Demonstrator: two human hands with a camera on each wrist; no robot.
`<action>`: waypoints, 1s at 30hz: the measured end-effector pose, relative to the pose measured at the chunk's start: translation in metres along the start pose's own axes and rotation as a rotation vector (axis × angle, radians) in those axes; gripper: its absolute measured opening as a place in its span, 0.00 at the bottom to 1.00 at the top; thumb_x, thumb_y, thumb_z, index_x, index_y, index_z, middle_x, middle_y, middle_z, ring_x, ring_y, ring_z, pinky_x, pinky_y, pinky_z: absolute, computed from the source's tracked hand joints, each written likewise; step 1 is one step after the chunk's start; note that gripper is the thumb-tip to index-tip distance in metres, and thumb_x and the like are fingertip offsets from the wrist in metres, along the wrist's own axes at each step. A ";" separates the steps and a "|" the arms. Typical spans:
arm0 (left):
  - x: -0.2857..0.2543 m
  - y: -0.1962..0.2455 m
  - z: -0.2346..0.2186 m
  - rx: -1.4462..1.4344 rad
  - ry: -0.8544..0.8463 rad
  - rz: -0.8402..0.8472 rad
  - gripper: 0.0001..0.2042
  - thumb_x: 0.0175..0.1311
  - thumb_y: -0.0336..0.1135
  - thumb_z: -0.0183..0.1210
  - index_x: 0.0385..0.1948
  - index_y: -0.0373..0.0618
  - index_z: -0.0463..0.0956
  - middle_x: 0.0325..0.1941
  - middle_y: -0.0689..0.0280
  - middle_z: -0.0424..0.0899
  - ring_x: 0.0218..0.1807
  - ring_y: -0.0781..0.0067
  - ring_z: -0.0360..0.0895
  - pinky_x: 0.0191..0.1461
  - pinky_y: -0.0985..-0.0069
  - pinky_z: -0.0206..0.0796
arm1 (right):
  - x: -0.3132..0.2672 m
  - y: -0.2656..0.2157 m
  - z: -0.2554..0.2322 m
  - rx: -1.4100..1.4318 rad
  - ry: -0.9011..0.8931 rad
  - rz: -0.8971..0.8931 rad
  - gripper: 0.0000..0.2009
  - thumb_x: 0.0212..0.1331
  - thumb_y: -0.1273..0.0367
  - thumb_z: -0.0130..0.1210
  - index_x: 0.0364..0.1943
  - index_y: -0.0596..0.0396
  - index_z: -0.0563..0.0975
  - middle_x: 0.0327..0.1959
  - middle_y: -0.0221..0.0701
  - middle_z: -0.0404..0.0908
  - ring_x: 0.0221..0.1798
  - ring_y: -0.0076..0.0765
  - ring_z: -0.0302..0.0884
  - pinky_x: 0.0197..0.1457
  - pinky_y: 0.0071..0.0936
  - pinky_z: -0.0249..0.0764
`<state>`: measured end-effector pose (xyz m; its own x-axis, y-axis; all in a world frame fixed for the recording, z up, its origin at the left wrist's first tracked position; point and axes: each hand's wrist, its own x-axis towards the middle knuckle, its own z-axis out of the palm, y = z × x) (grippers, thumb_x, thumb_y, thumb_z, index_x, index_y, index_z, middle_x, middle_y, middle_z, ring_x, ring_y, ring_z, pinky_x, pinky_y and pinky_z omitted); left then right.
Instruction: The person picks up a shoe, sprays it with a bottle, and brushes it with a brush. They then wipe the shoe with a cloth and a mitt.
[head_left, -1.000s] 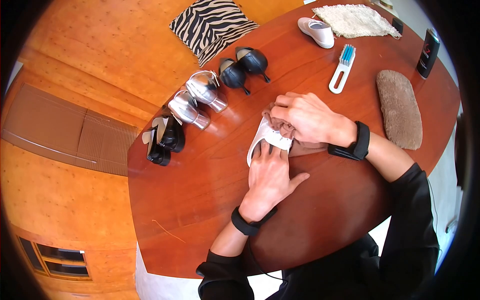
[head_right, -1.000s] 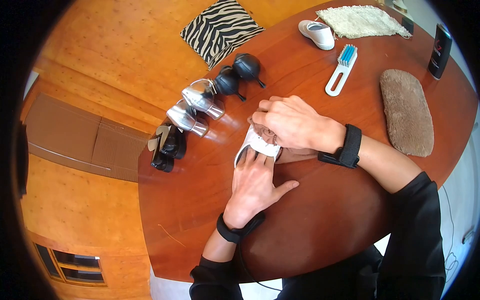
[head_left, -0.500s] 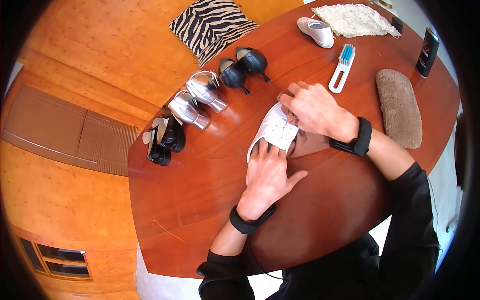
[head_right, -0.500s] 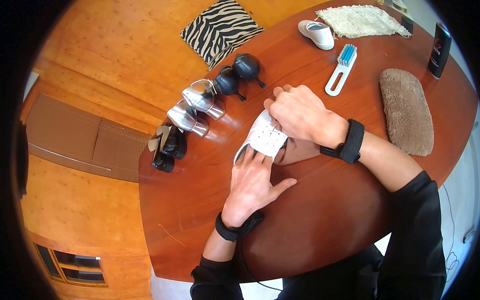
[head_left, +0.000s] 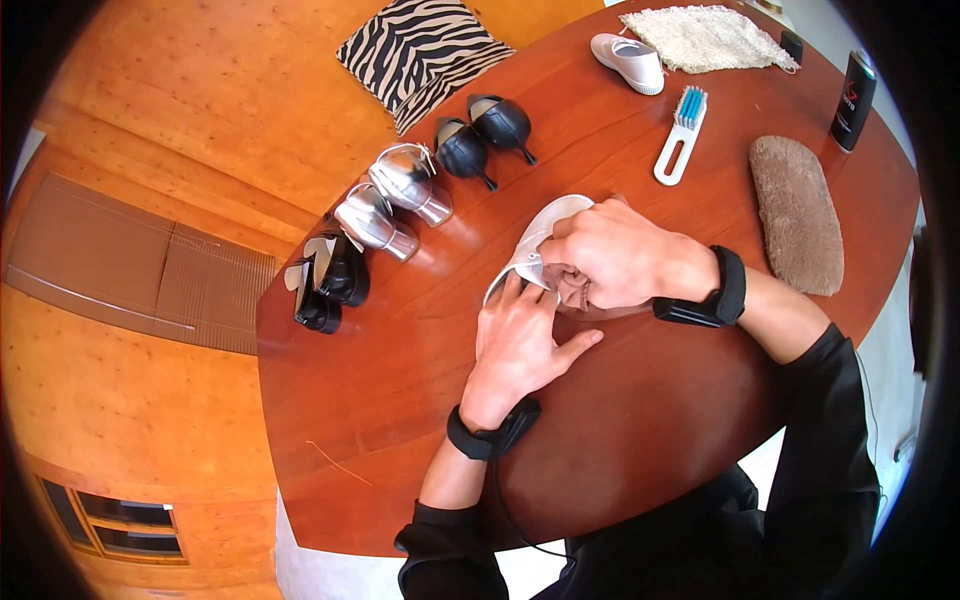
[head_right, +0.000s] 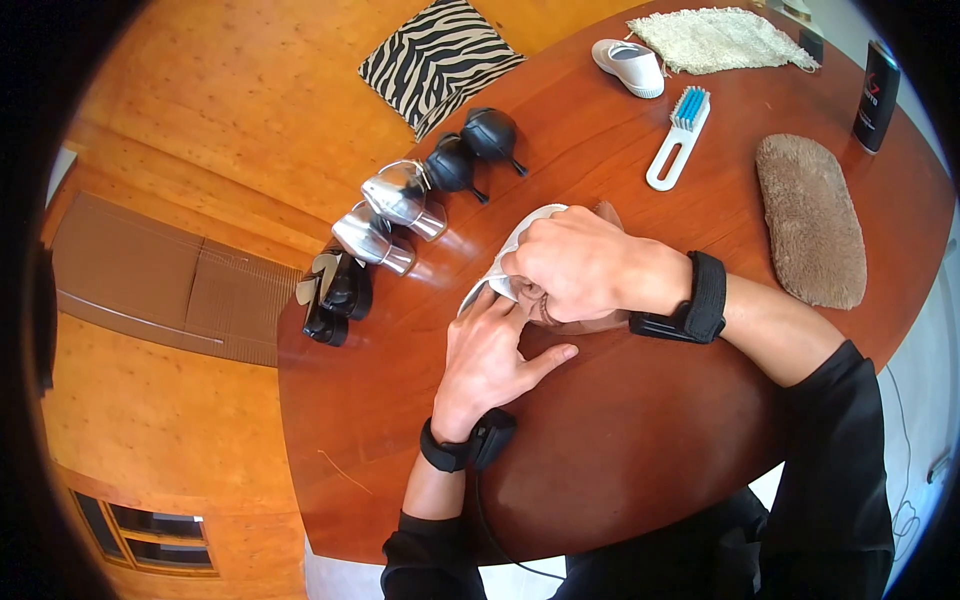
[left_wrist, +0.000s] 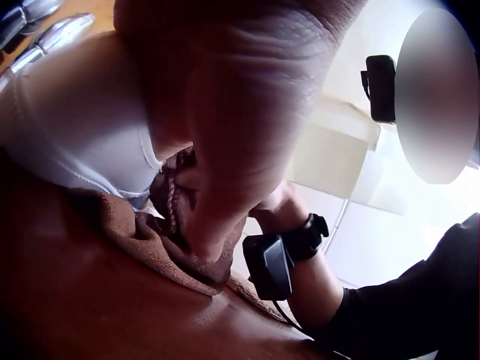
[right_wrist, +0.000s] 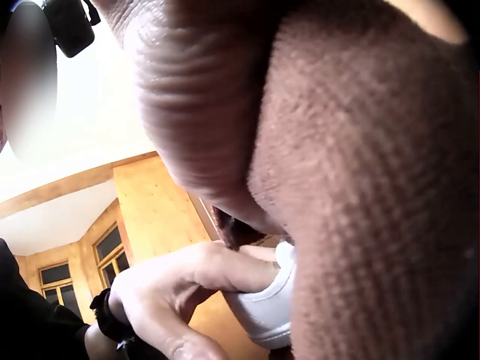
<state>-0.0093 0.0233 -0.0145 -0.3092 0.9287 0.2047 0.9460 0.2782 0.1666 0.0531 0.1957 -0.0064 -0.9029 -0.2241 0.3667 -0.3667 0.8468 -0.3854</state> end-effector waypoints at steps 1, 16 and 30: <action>0.000 -0.001 -0.001 0.001 -0.012 0.003 0.30 0.45 0.52 0.66 0.46 0.39 0.75 0.45 0.58 0.78 0.48 0.55 0.73 0.50 0.63 0.67 | 0.000 -0.002 0.000 -0.036 -0.022 0.037 0.10 0.35 0.72 0.57 0.28 0.55 0.76 0.26 0.38 0.76 0.33 0.47 0.76 0.30 0.41 0.71; 0.001 -0.007 0.001 -0.028 0.017 -0.004 0.26 0.46 0.51 0.64 0.40 0.38 0.77 0.42 0.58 0.79 0.47 0.56 0.73 0.52 0.62 0.65 | -0.001 0.027 0.003 -0.343 0.040 0.304 0.06 0.41 0.68 0.57 0.21 0.54 0.79 0.22 0.39 0.79 0.28 0.46 0.79 0.30 0.37 0.73; -0.001 -0.009 -0.004 -0.044 -0.001 -0.027 0.23 0.45 0.51 0.65 0.38 0.43 0.78 0.41 0.58 0.79 0.45 0.55 0.75 0.42 0.63 0.68 | 0.000 0.005 0.010 -0.075 0.032 0.107 0.06 0.37 0.71 0.56 0.24 0.53 0.77 0.21 0.35 0.77 0.28 0.47 0.76 0.29 0.40 0.70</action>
<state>-0.0177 0.0187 -0.0119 -0.3344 0.9214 0.1982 0.9320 0.2921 0.2144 0.0492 0.1951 -0.0164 -0.9280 -0.1157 0.3542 -0.2495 0.8989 -0.3601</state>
